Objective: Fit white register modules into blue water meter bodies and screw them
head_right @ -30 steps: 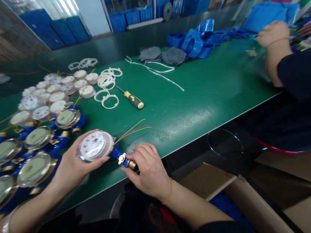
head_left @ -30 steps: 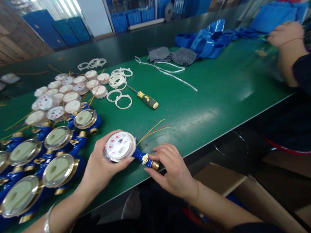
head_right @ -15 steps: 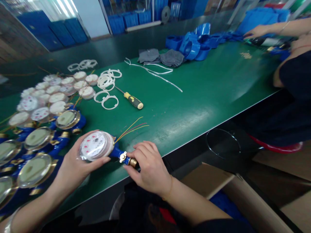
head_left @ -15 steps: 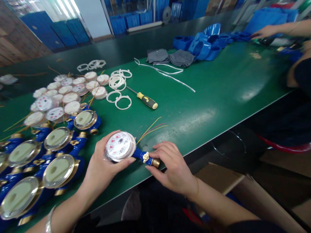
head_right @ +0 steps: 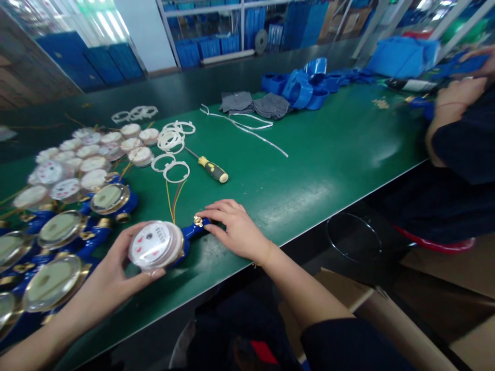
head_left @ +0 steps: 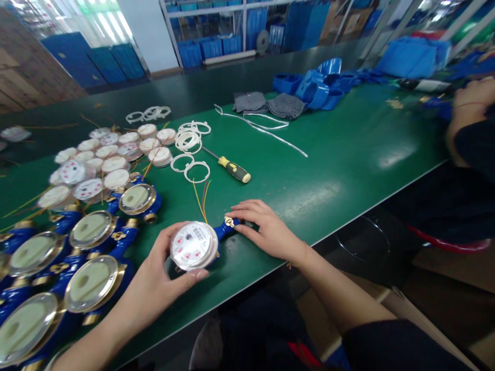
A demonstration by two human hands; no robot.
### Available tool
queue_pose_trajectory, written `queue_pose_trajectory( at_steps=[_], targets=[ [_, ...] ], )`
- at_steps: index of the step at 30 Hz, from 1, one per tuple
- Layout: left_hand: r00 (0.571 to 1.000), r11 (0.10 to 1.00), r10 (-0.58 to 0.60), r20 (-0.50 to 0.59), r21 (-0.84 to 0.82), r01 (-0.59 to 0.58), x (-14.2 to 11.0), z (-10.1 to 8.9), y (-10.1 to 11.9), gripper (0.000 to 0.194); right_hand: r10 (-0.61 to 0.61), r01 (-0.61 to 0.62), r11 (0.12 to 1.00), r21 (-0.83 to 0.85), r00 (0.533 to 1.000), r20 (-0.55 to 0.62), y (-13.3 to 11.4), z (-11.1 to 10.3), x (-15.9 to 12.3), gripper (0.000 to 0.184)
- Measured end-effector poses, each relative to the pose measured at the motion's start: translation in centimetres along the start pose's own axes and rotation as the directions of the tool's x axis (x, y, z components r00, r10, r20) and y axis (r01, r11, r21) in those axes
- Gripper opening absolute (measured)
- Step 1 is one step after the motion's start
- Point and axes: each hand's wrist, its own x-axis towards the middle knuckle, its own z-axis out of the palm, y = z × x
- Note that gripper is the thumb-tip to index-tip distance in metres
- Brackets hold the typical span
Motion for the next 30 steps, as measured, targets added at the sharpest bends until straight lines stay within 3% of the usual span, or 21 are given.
queue_pose_trajectory(
  at_steps=[10,15,19,25,30],
  targets=[
    [0.991,0.989,-0.044,0.126,-0.134,0.061,0.8,-0.7,-0.4,0.085,0.017,-0.018,0.999,0.042,1.0,0.019,0.0,0.2,0.8,0.029],
    [0.989,0.973,-0.148,0.003,-0.18,0.146,0.4,-0.2,0.8,0.082,0.042,-0.043,0.997,0.06,0.999,0.022,0.2,0.4,0.6,0.029],
    [0.975,0.971,-0.215,-0.057,-0.12,0.207,0.1,0.1,1.0,0.081,0.038,-0.039,0.997,0.064,0.999,0.02,0.3,0.3,0.5,0.029],
    [0.985,0.988,-0.151,-0.088,-0.054,0.147,-0.1,0.4,0.1,0.09,0.027,-0.027,0.998,0.063,1.0,0.0,0.5,0.3,0.4,0.028],
    [0.98,0.988,-0.151,-0.126,-0.029,0.149,-0.2,0.6,0.4,0.085,0.016,-0.015,0.999,0.041,1.0,-0.024,0.6,0.6,0.2,0.029]
  ],
)
